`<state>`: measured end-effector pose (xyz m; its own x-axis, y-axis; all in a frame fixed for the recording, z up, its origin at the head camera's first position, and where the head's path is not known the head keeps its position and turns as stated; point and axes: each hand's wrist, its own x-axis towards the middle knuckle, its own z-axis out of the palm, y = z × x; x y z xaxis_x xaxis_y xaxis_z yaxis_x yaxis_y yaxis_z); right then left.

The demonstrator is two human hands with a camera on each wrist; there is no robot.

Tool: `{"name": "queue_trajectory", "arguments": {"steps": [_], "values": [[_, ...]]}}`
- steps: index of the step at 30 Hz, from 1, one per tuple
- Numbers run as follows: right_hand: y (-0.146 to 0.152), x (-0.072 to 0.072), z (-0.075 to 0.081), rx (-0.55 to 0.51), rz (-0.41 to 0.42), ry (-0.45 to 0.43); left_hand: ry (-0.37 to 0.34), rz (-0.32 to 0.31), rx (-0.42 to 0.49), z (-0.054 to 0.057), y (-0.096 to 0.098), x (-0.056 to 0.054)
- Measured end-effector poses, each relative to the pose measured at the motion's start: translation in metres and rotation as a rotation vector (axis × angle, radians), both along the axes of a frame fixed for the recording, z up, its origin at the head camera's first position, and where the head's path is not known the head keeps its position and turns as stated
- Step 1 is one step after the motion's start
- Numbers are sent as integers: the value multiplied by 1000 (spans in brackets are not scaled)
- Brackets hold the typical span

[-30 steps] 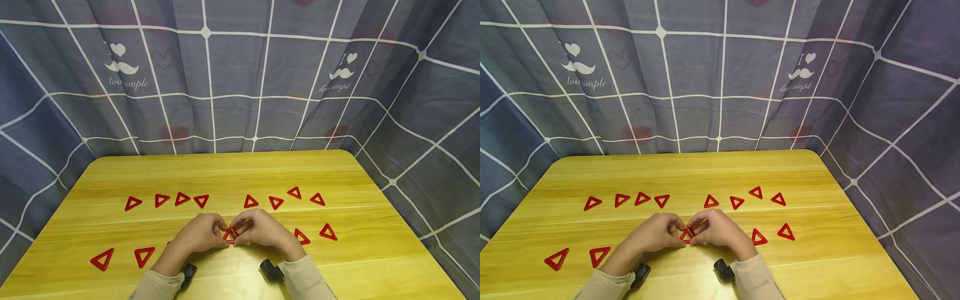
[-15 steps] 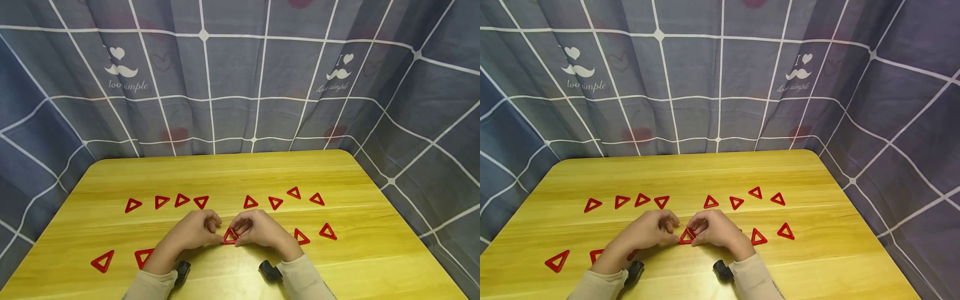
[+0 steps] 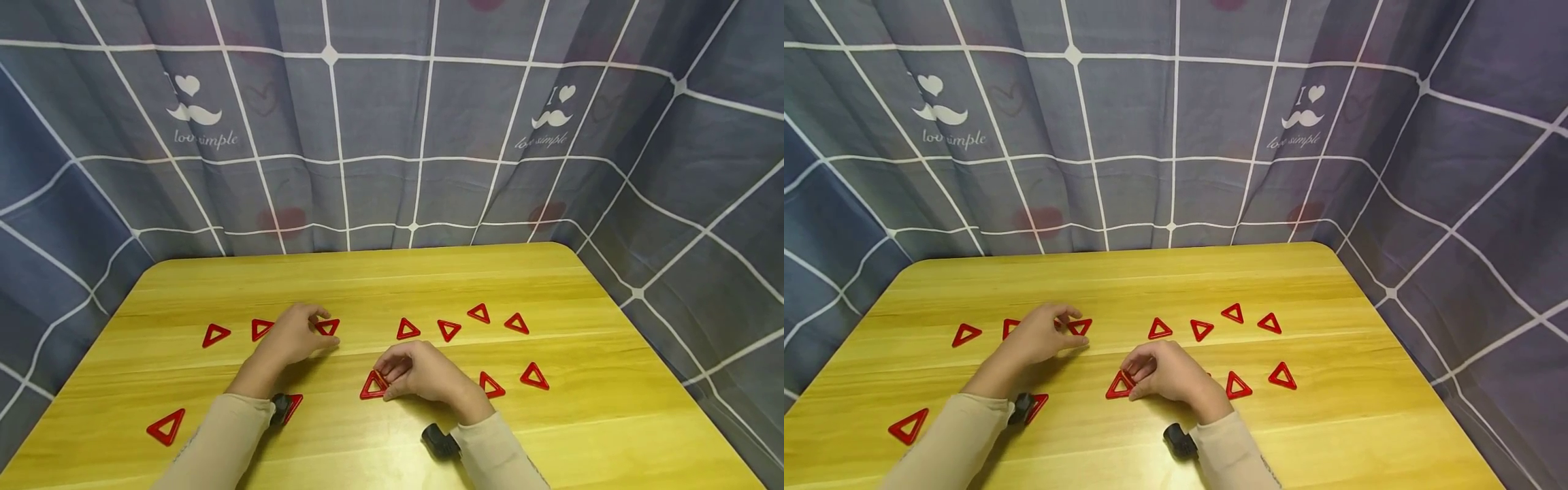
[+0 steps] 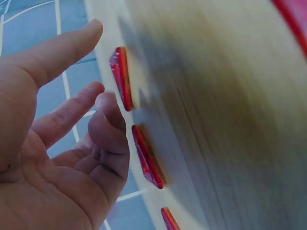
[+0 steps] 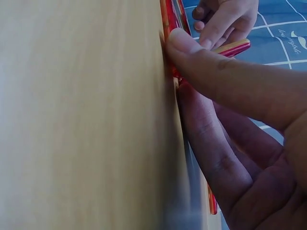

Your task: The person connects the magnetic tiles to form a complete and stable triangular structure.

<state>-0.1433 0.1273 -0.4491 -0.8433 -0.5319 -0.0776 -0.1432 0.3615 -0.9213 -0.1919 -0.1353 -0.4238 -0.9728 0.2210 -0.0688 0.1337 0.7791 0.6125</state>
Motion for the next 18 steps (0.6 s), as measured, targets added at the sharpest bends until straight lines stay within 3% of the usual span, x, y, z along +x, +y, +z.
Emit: {"name": "queue_trajectory", "arguments": {"steps": [7, 18], "values": [[1, 0, 0, -11, 1, -8, -27, -1, -62, -4, 2, -13], [0, -1, 0, -14, -5, -12, -75, 9, -37, -6, 4, -14]]}}
